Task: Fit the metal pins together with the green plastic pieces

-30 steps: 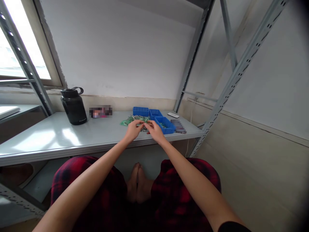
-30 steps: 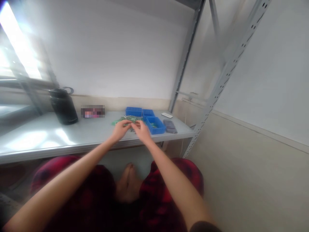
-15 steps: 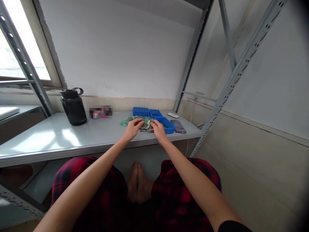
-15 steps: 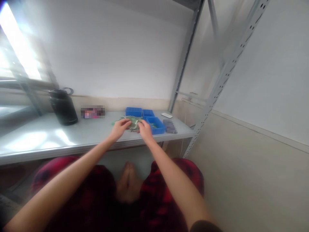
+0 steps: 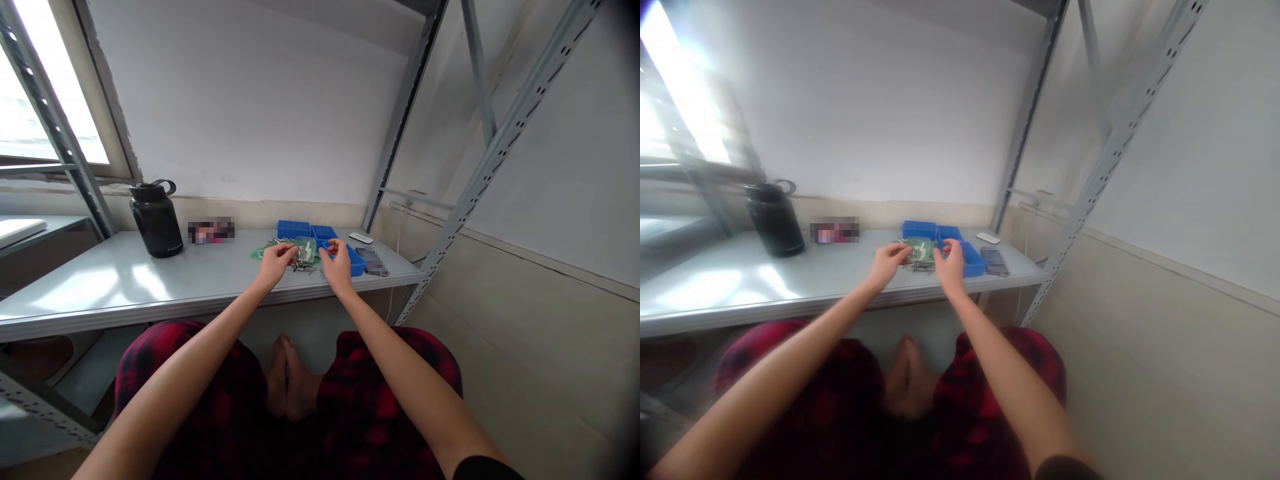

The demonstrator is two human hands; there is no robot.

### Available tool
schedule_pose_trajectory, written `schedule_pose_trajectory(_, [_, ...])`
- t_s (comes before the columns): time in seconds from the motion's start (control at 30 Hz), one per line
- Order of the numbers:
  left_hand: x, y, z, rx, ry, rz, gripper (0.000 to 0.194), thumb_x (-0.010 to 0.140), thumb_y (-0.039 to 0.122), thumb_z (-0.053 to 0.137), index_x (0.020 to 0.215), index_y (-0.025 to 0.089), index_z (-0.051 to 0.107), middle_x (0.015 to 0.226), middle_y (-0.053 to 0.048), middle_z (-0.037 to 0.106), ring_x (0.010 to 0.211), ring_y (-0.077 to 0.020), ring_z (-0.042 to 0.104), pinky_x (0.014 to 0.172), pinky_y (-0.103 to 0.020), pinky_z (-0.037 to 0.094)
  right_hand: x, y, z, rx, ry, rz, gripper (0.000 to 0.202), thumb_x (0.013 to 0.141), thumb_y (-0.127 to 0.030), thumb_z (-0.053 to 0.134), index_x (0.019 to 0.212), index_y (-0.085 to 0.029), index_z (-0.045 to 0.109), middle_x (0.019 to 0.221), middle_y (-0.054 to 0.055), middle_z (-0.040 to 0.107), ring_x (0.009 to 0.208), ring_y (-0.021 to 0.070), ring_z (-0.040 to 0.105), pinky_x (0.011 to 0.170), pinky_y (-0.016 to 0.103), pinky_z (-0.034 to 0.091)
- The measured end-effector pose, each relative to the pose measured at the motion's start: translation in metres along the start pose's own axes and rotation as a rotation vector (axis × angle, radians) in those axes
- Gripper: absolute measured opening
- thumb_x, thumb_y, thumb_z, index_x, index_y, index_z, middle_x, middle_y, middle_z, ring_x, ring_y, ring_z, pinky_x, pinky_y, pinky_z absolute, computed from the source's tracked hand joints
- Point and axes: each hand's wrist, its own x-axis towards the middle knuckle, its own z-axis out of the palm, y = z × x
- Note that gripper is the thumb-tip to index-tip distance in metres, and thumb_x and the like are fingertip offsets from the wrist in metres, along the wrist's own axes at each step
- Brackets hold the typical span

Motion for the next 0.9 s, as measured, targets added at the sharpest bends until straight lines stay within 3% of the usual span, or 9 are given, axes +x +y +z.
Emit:
schedule_pose_trajectory(0.07, [0.002, -0.001, -0.001, -0.012, 0.029, 0.003, 0.035, 0.073, 0.05, 0.073, 0.081, 0.015, 0.072, 0.078, -0.006, 0.072, 0.072, -0.0197, 0.064, 0.07, -0.033, 0.056, -0.006, -0.003, 0.001, -0.026, -0.034, -0.095, 0.022, 0.084, -0.036, 0.06, 0.1, -0.021, 0.059, 0.098, 0.008, 0.066, 0.095, 0.0226, 0.063, 0.09, 0.039, 0.049])
schedule_pose_trajectory(0.13, [0.001, -0.002, -0.002, 0.004, 0.031, 0.025, 0.034, 0.075, 0.049, 0.071, 0.083, 0.016, 0.073, 0.081, -0.007, 0.073, 0.076, -0.0219, 0.066, 0.071, -0.034, 0.056, -0.015, -0.007, 0.005, 0.009, -0.177, -0.11, 0.021, 0.086, -0.038, 0.059, 0.098, -0.021, 0.061, 0.1, 0.008, 0.068, 0.095, 0.022, 0.064, 0.089, 0.038, 0.05])
schedule_pose_trajectory(0.27, [-0.007, -0.002, 0.002, 0.142, -0.021, 0.134, 0.023, 0.08, 0.04, 0.068, 0.084, 0.019, 0.076, 0.1, -0.01, 0.074, 0.1, -0.0272, 0.067, 0.088, -0.039, 0.054, -0.027, -0.008, 0.015, 0.17, -0.328, 0.045, 0.031, 0.088, -0.045, 0.059, 0.109, -0.023, 0.061, 0.117, 0.009, 0.068, 0.106, 0.0209, 0.064, 0.084, 0.034, 0.054])
schedule_pose_trajectory(0.4, [-0.014, 0.003, 0.008, 0.233, -0.116, 0.165, 0.017, 0.081, 0.035, 0.067, 0.085, 0.022, 0.078, 0.126, -0.011, 0.067, 0.119, -0.0303, 0.06, 0.093, -0.04, 0.053, -0.023, -0.002, 0.019, 0.313, -0.345, 0.179, 0.032, 0.088, -0.051, 0.058, 0.103, -0.022, 0.062, 0.107, 0.007, 0.069, 0.102, 0.0202, 0.066, 0.074, 0.03, 0.057])
schedule_pose_trajectory(0.57, [-0.017, 0.005, 0.01, 0.128, -0.203, 0.152, 0.022, 0.083, 0.038, 0.065, 0.087, 0.018, 0.073, 0.097, -0.01, 0.073, 0.098, -0.0261, 0.067, 0.088, -0.04, 0.054, -0.014, 0.001, 0.015, 0.318, -0.316, 0.193, 0.03, 0.087, -0.05, 0.056, 0.093, -0.022, 0.063, 0.099, 0.006, 0.068, 0.092, 0.0203, 0.066, 0.066, 0.03, 0.058])
schedule_pose_trajectory(0.73, [-0.013, 0.001, 0.008, -0.057, -0.099, 0.047, 0.042, 0.079, 0.043, 0.069, 0.111, 0.017, 0.061, 0.084, -0.006, 0.072, 0.08, -0.0214, 0.068, 0.073, -0.035, 0.057, -0.01, -0.001, 0.009, 0.244, -0.294, 0.161, 0.03, 0.089, -0.051, 0.052, 0.09, -0.023, 0.063, 0.092, 0.005, 0.066, 0.082, 0.0195, 0.065, 0.064, 0.03, 0.057])
schedule_pose_trajectory(0.9, [-0.009, 0.001, 0.006, 0.025, -0.114, 0.023, 0.031, 0.075, 0.044, 0.071, 0.09, 0.016, 0.067, 0.082, -0.007, 0.071, 0.076, -0.0209, 0.067, 0.071, -0.035, 0.056, -0.006, 0.0, 0.005, 0.188, -0.287, 0.143, 0.033, 0.089, -0.054, 0.052, 0.085, -0.023, 0.063, 0.085, 0.005, 0.065, 0.082, 0.0211, 0.064, 0.063, 0.031, 0.056])
